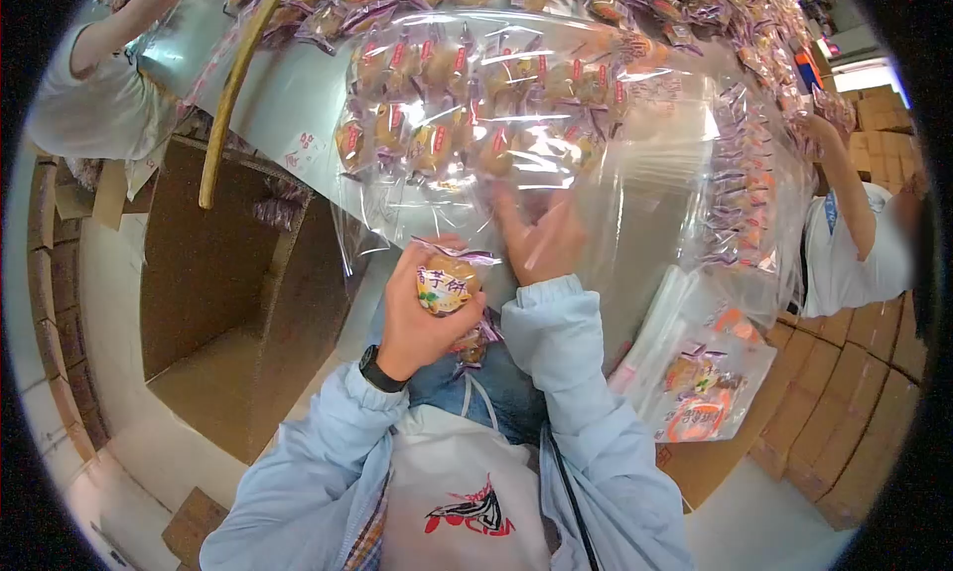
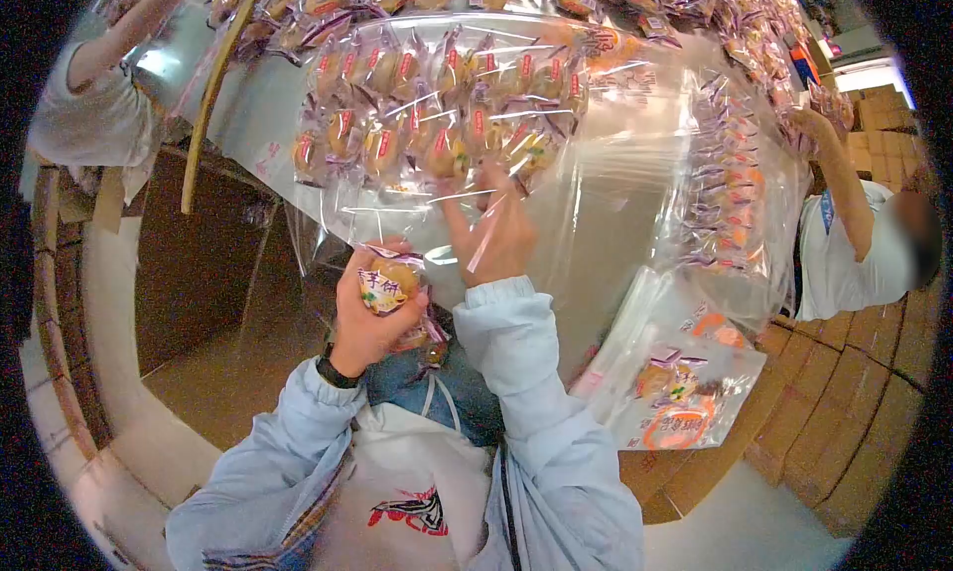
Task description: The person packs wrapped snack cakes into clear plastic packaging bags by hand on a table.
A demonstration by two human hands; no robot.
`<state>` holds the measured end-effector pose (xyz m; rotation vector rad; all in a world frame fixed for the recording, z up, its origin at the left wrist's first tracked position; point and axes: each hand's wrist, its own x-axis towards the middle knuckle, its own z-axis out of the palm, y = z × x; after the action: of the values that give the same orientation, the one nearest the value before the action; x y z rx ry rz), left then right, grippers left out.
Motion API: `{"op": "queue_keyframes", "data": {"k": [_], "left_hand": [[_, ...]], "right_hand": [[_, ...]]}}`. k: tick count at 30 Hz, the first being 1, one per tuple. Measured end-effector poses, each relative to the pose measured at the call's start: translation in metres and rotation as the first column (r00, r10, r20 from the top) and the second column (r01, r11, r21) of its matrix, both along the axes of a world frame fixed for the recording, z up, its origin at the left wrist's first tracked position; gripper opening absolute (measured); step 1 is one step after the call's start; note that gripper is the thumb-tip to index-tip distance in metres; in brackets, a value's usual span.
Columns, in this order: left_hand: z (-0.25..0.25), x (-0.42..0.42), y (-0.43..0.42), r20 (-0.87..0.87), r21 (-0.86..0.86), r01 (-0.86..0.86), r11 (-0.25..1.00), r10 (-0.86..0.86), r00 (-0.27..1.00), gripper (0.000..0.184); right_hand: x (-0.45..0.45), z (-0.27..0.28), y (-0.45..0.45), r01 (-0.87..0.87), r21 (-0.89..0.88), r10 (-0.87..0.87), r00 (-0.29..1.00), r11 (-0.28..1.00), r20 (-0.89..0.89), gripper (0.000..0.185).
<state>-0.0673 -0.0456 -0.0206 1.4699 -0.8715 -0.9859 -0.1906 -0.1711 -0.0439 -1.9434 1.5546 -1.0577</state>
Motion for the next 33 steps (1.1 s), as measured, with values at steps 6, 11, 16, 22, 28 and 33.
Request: {"op": "queue_keyframes", "data": {"k": [6, 11, 16, 22, 28, 33], "left_hand": [[0.001, 0.006, 0.008, 0.044, -0.007, 0.065, 0.998, -0.065, 0.997, 0.048], [-0.009, 0.005, 0.01, -0.054, -0.016, 0.078, 0.997, -0.079, 0.995, 0.049], [-0.009, 0.007, 0.008, -0.088, 0.012, 0.116, 0.993, -0.115, 0.99, 0.049], [-0.009, 0.008, 0.008, -0.017, 0.012, 0.163, 0.987, -0.163, 0.987, 0.051], [0.0, 0.013, 0.0, 0.41, -0.128, 0.149, 0.981, -0.084, 0.908, 0.06], [0.023, 0.012, -0.025, 0.552, 0.0, 0.241, 0.971, -0.201, 0.809, 0.07]], "right_hand": [[0.006, -0.006, 0.008, -0.029, -0.286, 0.012, 0.998, 0.958, -0.063, 0.031], [0.011, -0.002, -0.004, -0.143, -0.33, 0.052, 0.962, 0.933, -0.269, 0.039], [0.013, -0.005, 0.001, 0.079, 0.029, -0.084, 0.971, 0.996, 0.225, 0.043], [0.027, -0.002, -0.01, 0.052, -0.014, -0.051, 0.997, 0.999, 0.057, 0.046], [0.011, 0.007, -0.009, -0.133, -0.189, 0.1, 0.979, 0.973, -0.178, 0.046], [0.002, -0.007, -0.019, -0.105, -0.228, 0.062, 0.98, 0.968, -0.19, 0.053]]}}
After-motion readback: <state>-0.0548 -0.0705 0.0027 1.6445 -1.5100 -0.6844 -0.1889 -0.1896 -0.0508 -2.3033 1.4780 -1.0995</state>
